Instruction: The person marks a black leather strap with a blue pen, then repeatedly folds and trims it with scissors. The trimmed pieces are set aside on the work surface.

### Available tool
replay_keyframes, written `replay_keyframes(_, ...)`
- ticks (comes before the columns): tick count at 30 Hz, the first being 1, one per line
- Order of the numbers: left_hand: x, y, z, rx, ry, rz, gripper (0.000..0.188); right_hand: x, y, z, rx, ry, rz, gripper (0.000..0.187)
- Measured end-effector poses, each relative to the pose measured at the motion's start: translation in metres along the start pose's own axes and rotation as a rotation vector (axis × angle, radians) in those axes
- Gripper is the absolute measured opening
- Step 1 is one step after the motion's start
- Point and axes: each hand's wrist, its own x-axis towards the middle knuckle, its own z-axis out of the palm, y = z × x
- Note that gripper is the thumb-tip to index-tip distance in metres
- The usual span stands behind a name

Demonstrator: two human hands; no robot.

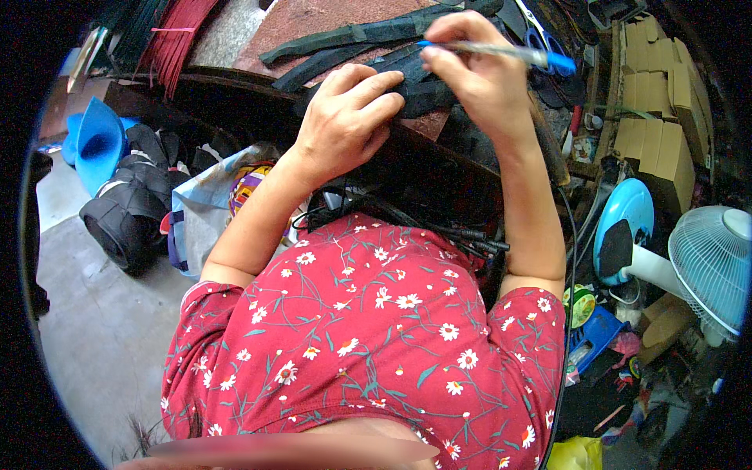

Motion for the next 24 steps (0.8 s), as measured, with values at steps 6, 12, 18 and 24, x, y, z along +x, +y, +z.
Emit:
replay_keyframes(6, -0.003, -0.001, 0.002, -0.022, 0.02, -0.035, 0.031, 0.024, 0.023, 0.012, -0.028, -0.122, 0.008, 0.008)
replay_keyframes(12, -0.008, -0.003, 0.006, -0.016, 0.02, -0.061, 0.039, 0.022, 0.034, 0.011, 0.0, -0.152, 0.019, 0.009)
replay_keyframes(18, -0.007, -0.003, 0.007, 0.008, 0.027, -0.063, 0.039, 0.025, 0.036, 0.014, -0.072, -0.202, -0.04, 0.009)
replay_keyframes(24, -0.004, -0.002, 0.007, 0.025, 0.044, -0.068, 0.031, 0.024, 0.037, 0.012, -0.093, -0.206, 0.005, 0.01)
